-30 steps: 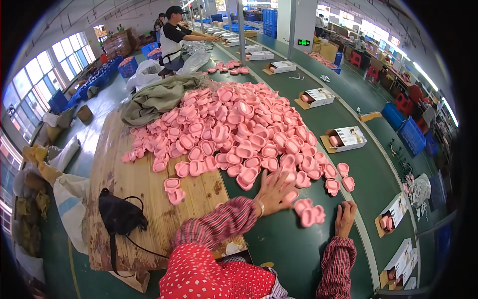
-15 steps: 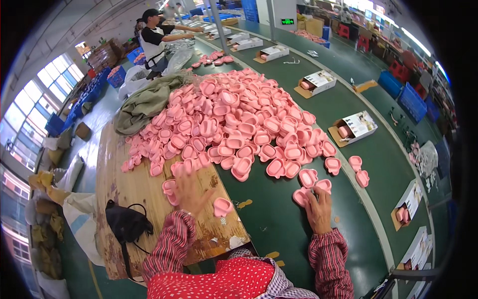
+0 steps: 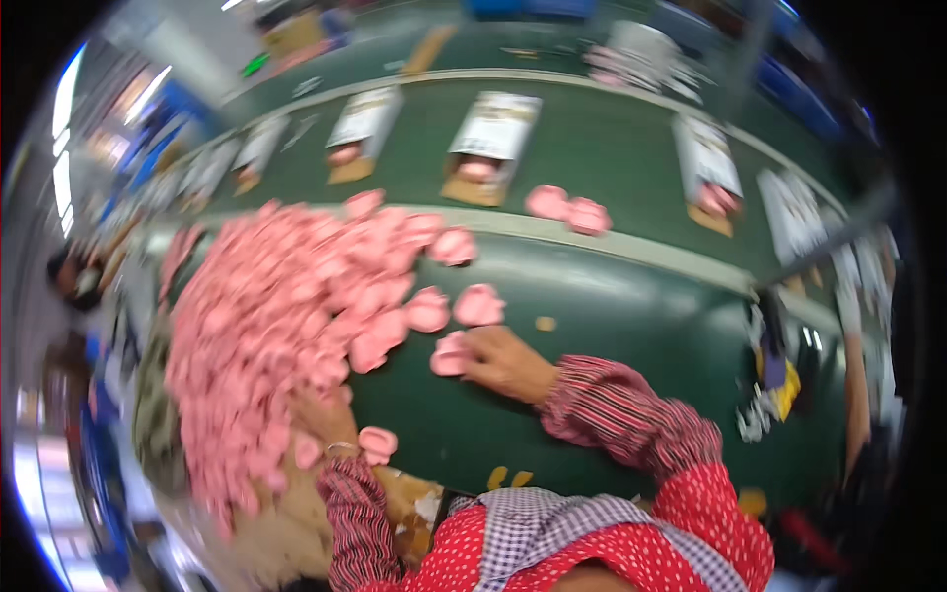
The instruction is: The person assembles pink silicone parts by hand and packs them into open packaging boxes on the conveyor belt.
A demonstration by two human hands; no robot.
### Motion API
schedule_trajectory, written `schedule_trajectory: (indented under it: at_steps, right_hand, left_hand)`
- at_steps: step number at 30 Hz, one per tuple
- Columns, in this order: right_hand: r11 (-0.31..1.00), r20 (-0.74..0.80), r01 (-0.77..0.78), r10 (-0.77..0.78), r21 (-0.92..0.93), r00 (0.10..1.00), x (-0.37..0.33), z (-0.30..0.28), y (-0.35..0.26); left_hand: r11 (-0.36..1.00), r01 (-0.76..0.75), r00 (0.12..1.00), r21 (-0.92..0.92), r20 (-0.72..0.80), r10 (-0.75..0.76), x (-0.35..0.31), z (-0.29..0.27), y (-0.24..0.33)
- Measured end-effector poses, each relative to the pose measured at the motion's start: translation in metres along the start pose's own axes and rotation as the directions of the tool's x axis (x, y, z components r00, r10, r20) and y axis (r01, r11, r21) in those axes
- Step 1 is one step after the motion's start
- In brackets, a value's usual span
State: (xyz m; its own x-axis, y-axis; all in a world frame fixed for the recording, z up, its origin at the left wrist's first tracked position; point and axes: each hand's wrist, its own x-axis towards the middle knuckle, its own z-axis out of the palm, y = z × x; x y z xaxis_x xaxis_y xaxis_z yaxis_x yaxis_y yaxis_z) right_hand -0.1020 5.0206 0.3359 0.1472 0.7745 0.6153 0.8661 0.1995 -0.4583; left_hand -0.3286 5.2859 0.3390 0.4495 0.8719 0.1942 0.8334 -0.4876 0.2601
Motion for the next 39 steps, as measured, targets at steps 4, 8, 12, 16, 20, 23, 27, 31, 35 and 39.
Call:
schedule_trajectory:
  at_steps: [4,8,12,16,20,23,27,31,35,39]
  right_hand:
    - [0.992,-0.015,0.032,-0.035,-0.125,0.999,-0.001,-0.001,-0.007]
    - [0.995,-0.094,-0.061,0.053,-0.085,0.994,-0.007,-0.006,0.000]
    - [0.919,-0.341,-0.276,0.173,-0.280,0.924,-0.037,-0.048,0.024]
    - [0.828,-0.456,-0.507,0.364,-0.241,0.812,-0.061,-0.074,0.055]
    - [0.846,-0.451,-0.465,0.319,-0.260,0.833,-0.020,-0.077,0.082]
    - [0.903,-0.470,-0.324,0.165,-0.281,0.867,0.025,-0.048,0.133]
    - [0.720,-0.399,-0.447,0.253,-0.530,0.881,0.079,-0.028,0.193]
    - [0.544,-0.496,-0.536,0.236,-0.645,0.836,0.083,-0.043,0.221]
    - [0.518,-0.577,-0.506,0.030,-0.689,0.817,0.056,-0.061,0.205]
    - [0.179,-0.803,-0.866,0.323,-0.467,0.500,-0.007,-0.125,0.195]
  left_hand:
    - [0.975,-0.220,0.900,-0.024,-0.392,0.193,0.027,0.021,0.031]
    - [0.919,-0.392,0.876,-0.028,-0.316,0.364,0.057,0.030,0.028]
    - [0.773,-0.603,0.795,-0.194,-0.222,0.565,0.037,-0.019,0.046]
    - [0.673,-0.737,0.663,-0.064,0.124,0.738,-0.024,-0.059,0.012]
    - [0.643,-0.764,0.614,-0.045,0.253,0.747,-0.050,-0.010,-0.013]
    - [0.771,-0.634,0.756,-0.057,0.163,0.634,-0.014,0.029,-0.005]
    - [0.723,-0.686,0.726,-0.076,-0.019,0.687,0.037,0.064,-0.001]
    - [0.720,-0.690,0.724,-0.071,-0.059,0.687,0.053,0.080,0.005]
    - [0.719,-0.688,0.726,-0.099,-0.090,0.682,0.067,0.083,0.001]
    - [0.687,-0.719,0.695,-0.104,-0.087,0.714,0.087,0.074,0.001]
